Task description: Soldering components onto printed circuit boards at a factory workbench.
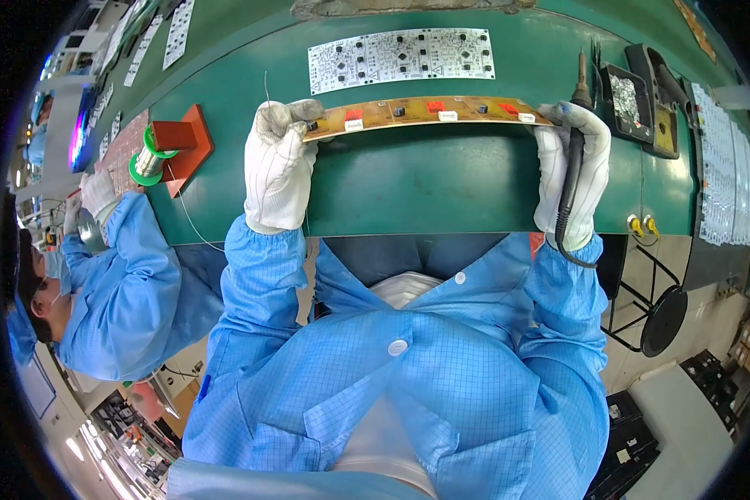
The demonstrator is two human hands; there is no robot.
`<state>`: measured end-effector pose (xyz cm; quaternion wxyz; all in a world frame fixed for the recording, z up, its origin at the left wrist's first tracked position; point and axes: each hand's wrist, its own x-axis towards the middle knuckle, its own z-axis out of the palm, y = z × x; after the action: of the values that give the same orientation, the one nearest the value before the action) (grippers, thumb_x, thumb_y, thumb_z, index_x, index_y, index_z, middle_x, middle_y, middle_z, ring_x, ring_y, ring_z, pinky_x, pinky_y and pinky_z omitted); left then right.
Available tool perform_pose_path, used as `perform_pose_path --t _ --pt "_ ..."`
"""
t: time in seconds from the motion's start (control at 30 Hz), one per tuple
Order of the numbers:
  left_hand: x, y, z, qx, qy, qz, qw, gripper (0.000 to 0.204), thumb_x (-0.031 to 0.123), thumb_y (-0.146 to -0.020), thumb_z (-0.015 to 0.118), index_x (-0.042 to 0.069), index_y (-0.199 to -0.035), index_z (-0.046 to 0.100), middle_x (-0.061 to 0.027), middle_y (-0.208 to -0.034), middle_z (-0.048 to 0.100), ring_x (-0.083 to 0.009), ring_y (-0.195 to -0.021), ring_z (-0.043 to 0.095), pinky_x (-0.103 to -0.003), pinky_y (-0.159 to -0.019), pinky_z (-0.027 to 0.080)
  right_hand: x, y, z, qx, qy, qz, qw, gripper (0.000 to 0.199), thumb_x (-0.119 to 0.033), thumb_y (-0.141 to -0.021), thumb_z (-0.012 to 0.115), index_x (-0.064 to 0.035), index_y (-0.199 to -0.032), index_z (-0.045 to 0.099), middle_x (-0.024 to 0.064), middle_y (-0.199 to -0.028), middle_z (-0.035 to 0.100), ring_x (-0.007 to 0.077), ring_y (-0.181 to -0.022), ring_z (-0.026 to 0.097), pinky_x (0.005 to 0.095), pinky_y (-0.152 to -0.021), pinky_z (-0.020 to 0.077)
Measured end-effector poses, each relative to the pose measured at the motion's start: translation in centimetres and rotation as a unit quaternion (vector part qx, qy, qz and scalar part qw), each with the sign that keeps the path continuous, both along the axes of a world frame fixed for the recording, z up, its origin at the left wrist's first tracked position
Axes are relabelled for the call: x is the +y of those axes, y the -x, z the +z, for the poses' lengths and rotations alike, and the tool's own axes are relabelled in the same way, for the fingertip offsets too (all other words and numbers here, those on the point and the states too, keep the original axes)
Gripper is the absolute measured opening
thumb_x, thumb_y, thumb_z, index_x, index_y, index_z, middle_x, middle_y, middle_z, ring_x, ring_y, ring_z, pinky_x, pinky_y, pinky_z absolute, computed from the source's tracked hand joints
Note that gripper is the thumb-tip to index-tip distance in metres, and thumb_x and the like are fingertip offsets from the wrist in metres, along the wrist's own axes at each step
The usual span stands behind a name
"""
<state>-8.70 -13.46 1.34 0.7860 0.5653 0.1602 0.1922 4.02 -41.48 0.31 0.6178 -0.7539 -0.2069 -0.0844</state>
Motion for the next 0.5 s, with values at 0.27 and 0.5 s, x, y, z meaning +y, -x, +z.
perform_pose_path --t 0.27,0.5 --pt "-0.1 3.1 3.7 0.095 -0.01 -0.038 0.995 0.026 0.005 -0.082 0.066 0.001 -0.097 0.045 -0.0109 -0.076 0.058 -0.0135 -0.052 0.053 -0.027 -0.051 0.046 -0.2 0.8 -0.4 0.094 -0.033 0.014 0.995 0.031 -0.007 -0.092 0.064 -0.0023 -0.121 0.053 0.0087 -0.103 0.063 0.016 -0.09 0.061 0.031 -0.083 0.051" --pt "1.2 8.0 7.3 0.23 -0.069 0.031 0.97 0.029 0.019 -0.084 0.071 0.003 -0.092 0.049 -0.0022 -0.069 0.05 -0.0077 -0.043 0.044 -0.023 -0.038 0.032 0.3 1.2 -0.5 -0.03 0.148 0.084 0.985 0.02 -0.008 -0.091 0.065 -0.003 -0.109 0.06 0.0093 -0.088 0.065 0.0151 -0.07 0.062 0.0294 -0.066 0.0516"
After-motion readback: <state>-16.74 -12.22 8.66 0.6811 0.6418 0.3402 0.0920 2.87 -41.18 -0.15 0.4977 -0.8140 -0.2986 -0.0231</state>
